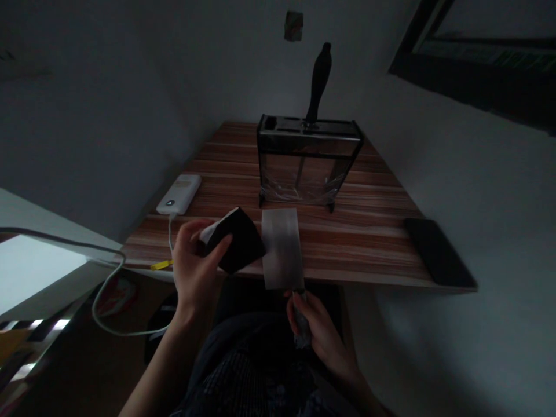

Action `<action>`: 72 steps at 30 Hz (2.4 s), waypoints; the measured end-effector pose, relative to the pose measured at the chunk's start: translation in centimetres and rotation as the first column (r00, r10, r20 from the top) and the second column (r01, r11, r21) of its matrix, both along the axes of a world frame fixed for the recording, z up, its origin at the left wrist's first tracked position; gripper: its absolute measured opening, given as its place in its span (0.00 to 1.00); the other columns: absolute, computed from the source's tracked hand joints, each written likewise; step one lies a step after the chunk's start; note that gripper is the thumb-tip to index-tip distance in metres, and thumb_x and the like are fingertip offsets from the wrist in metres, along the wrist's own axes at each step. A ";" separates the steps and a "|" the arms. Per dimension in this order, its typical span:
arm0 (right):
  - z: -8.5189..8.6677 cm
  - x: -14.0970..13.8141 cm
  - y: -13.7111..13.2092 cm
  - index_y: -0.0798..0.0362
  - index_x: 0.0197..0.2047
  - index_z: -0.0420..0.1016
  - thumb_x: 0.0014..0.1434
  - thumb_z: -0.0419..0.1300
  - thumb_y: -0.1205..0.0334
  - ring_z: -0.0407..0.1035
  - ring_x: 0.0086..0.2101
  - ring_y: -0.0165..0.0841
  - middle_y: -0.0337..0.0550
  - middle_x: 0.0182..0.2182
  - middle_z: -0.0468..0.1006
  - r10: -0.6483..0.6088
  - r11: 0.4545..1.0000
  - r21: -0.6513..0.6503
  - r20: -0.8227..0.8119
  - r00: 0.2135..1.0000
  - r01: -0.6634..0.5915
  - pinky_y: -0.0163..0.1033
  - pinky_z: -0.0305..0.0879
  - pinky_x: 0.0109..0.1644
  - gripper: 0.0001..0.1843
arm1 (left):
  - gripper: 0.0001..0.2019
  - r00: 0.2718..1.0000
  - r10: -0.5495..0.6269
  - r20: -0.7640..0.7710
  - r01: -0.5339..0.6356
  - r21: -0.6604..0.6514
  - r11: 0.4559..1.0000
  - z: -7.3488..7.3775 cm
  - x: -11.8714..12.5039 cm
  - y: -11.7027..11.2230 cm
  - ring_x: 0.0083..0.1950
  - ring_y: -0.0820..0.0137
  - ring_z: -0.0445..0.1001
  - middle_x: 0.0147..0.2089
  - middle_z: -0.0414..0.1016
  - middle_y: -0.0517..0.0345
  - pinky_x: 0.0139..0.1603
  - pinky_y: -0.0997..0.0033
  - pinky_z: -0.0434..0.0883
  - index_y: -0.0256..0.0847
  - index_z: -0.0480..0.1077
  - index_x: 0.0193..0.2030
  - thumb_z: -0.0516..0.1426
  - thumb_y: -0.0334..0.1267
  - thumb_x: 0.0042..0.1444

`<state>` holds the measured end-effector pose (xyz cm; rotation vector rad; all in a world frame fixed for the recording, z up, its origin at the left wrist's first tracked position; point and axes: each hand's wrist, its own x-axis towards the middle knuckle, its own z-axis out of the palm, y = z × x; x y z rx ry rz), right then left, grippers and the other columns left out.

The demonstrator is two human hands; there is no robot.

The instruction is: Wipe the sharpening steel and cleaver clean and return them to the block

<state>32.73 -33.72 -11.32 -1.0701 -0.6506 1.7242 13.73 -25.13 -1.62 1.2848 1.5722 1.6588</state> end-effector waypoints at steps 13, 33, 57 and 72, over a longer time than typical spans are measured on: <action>-0.4 -0.1 0.0 0.56 0.27 0.69 0.51 0.63 0.44 0.55 0.14 0.21 0.33 0.17 0.67 -0.039 0.999 0.036 0.035 0.999 0.038 0.28 0.48 0.16 0.21 | 0.19 0.349 -0.577 -0.739 0.685 -0.219 0.695 -4.6 4.8 -2.0 0.55 0.62 0.69 0.54 0.73 0.50 0.54 0.61 0.71 0.40 0.68 0.51 0.57 0.25 0.52; -1.6 -0.7 -0.2 0.53 0.33 0.69 0.51 0.58 0.37 0.61 0.10 0.26 0.37 0.17 0.73 -0.176 0.984 0.085 0.251 0.952 0.159 0.31 0.56 0.13 0.25 | 0.26 -0.089 -0.470 -0.878 0.878 -0.293 0.379 -5.5 3.8 -0.2 0.70 0.65 0.47 0.69 0.53 0.46 0.69 0.56 0.48 0.33 0.47 0.68 0.46 0.31 0.63; -2.7 0.6 0.1 0.55 0.33 0.69 0.46 0.64 0.44 0.63 0.18 0.29 0.36 0.18 0.71 -0.129 0.983 0.179 0.497 0.858 0.044 0.33 0.60 0.20 0.21 | 0.24 -0.091 -0.494 -0.865 0.826 -0.343 0.448 -6.3 4.0 -1.7 0.71 0.70 0.43 0.70 0.48 0.57 0.70 0.62 0.43 0.40 0.49 0.68 0.44 0.34 0.66; -2.0 -0.2 0.5 0.57 0.35 0.74 0.53 0.60 0.47 0.67 0.25 0.34 0.43 0.26 0.77 -0.250 0.960 0.259 0.612 0.751 0.108 0.35 0.64 0.29 0.20 | 0.23 0.068 -0.425 -0.903 0.683 -0.268 0.679 -6.2 5.9 -1.5 0.71 0.70 0.44 0.70 0.51 0.58 0.69 0.59 0.48 0.42 0.50 0.67 0.45 0.32 0.65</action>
